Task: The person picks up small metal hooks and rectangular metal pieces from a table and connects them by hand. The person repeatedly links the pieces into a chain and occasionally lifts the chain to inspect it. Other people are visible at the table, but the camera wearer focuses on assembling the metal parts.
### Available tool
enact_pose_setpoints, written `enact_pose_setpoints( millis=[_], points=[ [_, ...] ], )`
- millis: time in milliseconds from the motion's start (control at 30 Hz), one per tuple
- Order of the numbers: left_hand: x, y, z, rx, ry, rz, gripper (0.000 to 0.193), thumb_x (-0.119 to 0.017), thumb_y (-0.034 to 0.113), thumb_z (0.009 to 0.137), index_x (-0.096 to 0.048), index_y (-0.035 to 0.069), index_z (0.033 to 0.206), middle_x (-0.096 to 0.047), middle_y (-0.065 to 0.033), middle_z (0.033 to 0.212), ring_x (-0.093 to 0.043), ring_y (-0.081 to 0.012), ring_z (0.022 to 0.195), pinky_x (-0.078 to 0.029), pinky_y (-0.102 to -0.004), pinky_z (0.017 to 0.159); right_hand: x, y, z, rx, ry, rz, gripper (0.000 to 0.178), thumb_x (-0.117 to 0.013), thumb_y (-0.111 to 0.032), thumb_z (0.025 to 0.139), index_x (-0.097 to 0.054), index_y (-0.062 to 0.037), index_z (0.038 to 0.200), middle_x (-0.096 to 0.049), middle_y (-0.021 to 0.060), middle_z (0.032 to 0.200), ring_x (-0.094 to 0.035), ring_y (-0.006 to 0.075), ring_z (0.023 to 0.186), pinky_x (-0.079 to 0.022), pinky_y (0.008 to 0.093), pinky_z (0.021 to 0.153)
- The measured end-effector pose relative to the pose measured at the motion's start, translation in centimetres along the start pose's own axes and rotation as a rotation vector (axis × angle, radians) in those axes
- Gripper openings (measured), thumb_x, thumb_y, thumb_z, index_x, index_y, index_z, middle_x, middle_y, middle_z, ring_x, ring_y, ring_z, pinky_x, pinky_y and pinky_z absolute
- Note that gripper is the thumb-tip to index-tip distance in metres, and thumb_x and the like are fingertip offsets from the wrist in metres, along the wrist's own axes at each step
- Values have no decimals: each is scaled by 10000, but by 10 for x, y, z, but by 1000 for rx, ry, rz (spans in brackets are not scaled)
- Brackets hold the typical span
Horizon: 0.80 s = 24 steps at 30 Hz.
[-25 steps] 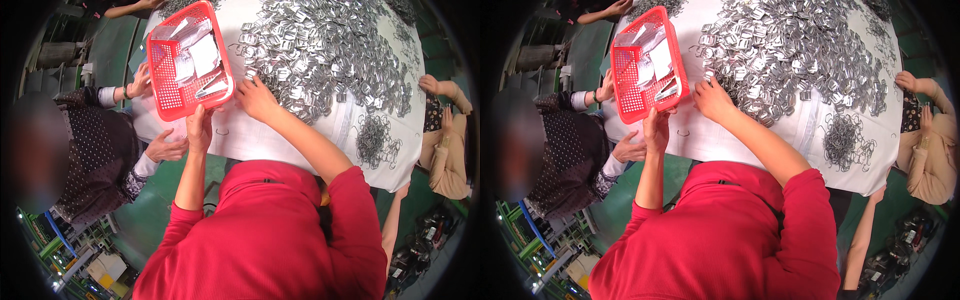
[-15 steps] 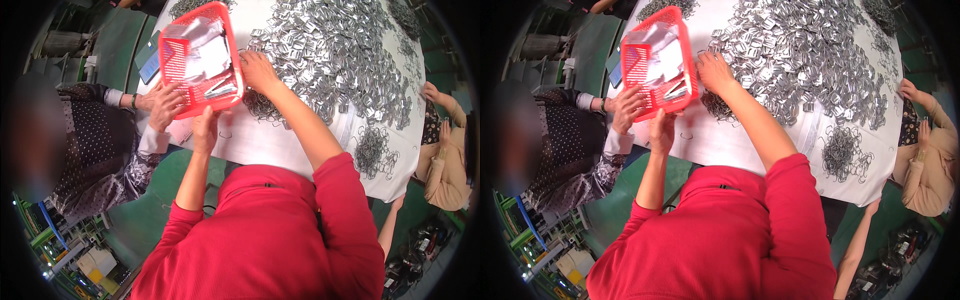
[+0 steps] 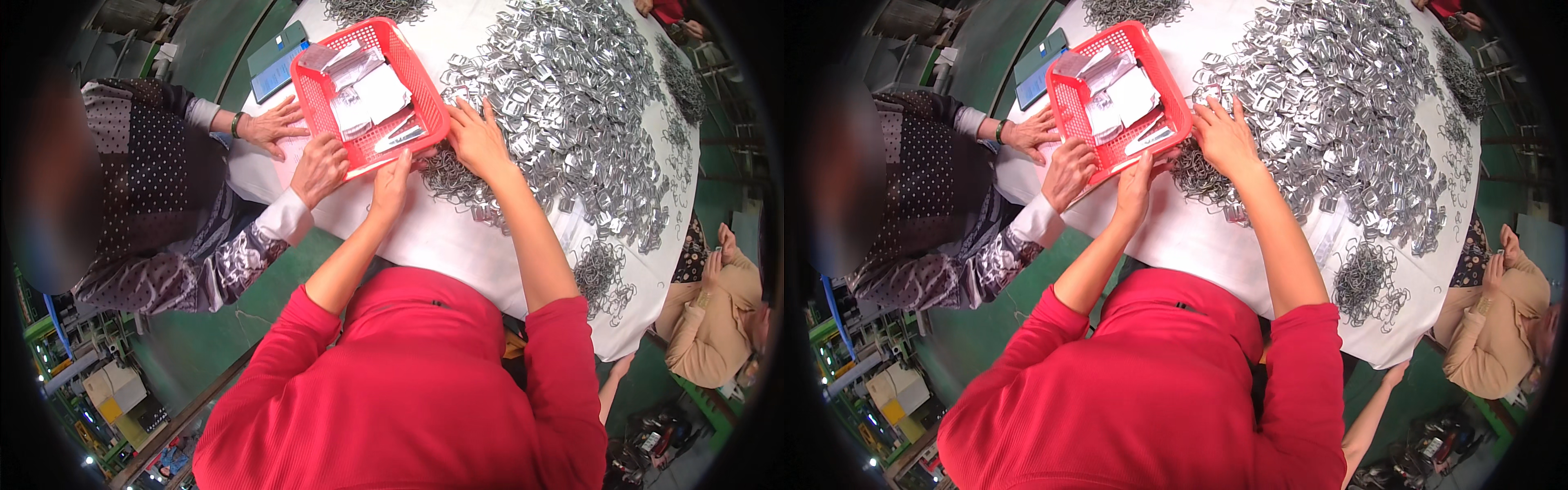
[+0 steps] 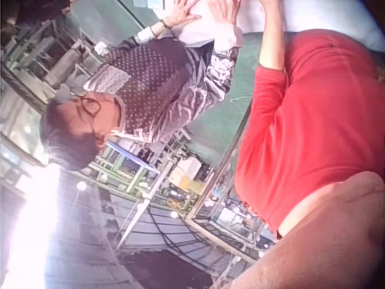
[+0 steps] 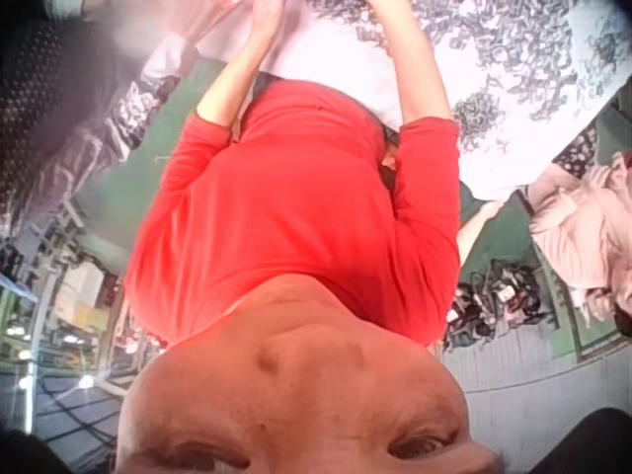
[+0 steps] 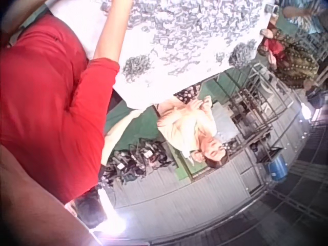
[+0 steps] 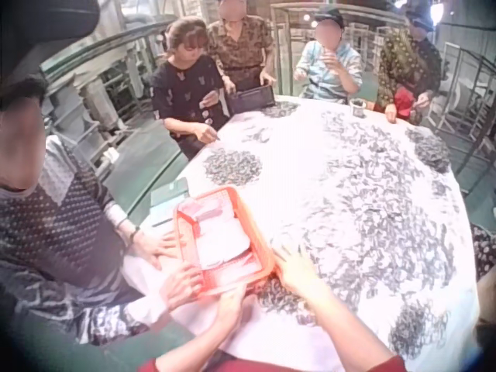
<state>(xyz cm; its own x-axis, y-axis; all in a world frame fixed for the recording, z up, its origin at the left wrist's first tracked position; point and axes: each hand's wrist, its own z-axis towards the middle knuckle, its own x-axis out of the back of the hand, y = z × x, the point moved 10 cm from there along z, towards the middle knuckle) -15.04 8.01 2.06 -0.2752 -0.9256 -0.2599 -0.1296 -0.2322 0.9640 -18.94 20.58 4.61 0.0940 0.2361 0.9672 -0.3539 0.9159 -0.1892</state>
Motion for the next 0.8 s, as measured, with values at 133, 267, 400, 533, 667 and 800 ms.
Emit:
enact_pose_setpoints(
  millis=[133,267,400,533,667,800],
  points=[
    [1,-15,-2,89,-4,-18,451,-366,337,993,-532,-19,1214,-603,-120,1156,-554,-157,1057,-438,-304,900,25,-6,-21,-21,157,81,273,-508,-110,863,-589,-71,1121,-542,85,1222,-435,253,1227,-277,447,1073],
    [2,-19,-24,139,16,11,390,-391,305,989,-567,17,1184,-627,-79,1084,-568,-118,979,-443,-266,850,50,-15,-46,-150,249,189,277,-600,-42,768,-602,-68,1044,-572,79,1079,-510,253,1074,-400,397,920],
    [4,-42,-61,135,-78,133,290,-439,218,969,-623,26,1086,-655,-47,921,-589,-97,841,-467,-250,754,47,-44,-58,-213,217,110,362,-672,-100,707,-594,-109,1061,-519,78,1121,-483,260,1054,-404,370,837],
    [-4,-51,-88,91,-263,239,257,-439,158,967,-624,3,1055,-636,-45,892,-575,-98,814,-463,-241,731,20,-59,-63,-287,111,-17,423,-678,-75,667,-578,-151,1070,-450,108,1197,-425,305,1110,-401,427,843],
    [-7,-36,-96,54,-346,350,244,-457,148,957,-638,6,1040,-643,-60,880,-590,-108,803,-472,-249,726,16,-52,-64,-294,150,18,320,-642,-23,657,-587,-134,952,-486,84,1087,-468,295,1039,-442,413,798],
    [-2,-31,-96,-4,-366,421,229,-476,127,932,-641,2,1031,-649,-85,898,-606,-143,814,-477,-272,746,42,-60,-80,-331,277,114,225,-617,36,652,-591,-103,827,-517,60,940,-514,263,940,-475,389,743]
  ],
)
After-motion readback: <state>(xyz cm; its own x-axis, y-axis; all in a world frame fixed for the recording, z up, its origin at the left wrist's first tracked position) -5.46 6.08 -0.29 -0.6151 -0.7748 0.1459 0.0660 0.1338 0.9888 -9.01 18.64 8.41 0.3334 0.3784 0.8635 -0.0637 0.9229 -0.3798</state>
